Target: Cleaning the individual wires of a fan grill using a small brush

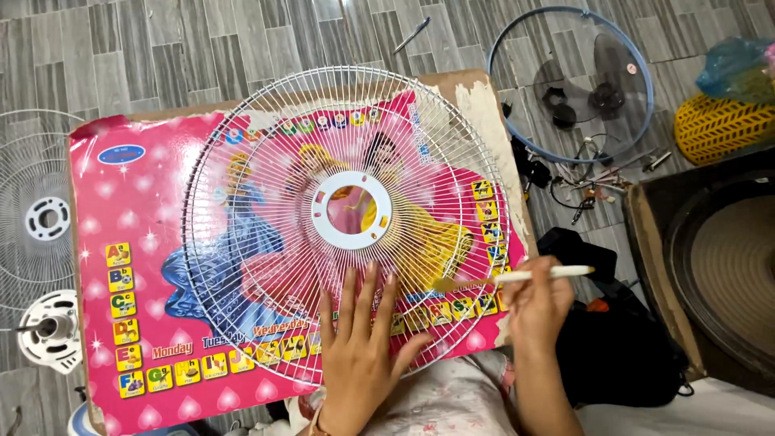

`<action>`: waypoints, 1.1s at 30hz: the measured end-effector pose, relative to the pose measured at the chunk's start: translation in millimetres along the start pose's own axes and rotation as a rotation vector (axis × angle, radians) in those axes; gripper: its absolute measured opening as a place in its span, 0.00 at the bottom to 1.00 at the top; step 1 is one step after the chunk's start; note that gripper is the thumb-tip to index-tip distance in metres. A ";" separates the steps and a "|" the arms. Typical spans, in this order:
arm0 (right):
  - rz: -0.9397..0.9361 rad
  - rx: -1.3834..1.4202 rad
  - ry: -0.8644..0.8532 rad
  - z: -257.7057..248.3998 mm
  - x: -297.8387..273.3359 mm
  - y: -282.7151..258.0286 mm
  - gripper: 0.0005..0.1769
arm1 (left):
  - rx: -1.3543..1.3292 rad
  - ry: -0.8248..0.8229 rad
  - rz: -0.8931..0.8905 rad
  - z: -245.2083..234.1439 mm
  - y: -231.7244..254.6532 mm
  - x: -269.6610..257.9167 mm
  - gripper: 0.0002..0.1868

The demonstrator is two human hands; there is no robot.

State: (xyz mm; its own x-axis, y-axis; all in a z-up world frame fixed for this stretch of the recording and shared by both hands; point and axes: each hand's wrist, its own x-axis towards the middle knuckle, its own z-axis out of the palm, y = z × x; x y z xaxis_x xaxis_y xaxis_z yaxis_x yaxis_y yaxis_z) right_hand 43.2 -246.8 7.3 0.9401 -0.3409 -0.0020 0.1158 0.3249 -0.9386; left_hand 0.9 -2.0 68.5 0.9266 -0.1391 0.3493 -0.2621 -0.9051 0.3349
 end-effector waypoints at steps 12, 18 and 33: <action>0.020 0.019 -0.153 6.1 -21.6 1.7 0.11 | 0.120 0.017 -0.018 -6.3 -1.4 1.6 0.54; 0.030 -0.043 -0.082 -1.6 -37.0 2.3 0.10 | 0.073 -0.068 0.089 -27.8 -37.4 -16.4 0.52; 0.036 -0.020 -0.044 -1.7 -35.5 -5.0 0.11 | -0.090 -0.067 -0.002 -18.9 -17.2 -26.2 0.48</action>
State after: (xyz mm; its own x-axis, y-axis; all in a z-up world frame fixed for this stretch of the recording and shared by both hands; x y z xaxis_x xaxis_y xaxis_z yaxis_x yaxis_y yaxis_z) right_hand 8.7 -237.8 11.5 0.9567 -0.2905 -0.0210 0.0759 0.3182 -0.9450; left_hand -24.0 24.8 70.1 0.9422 -0.1665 0.2907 -0.2807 -0.8661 0.4135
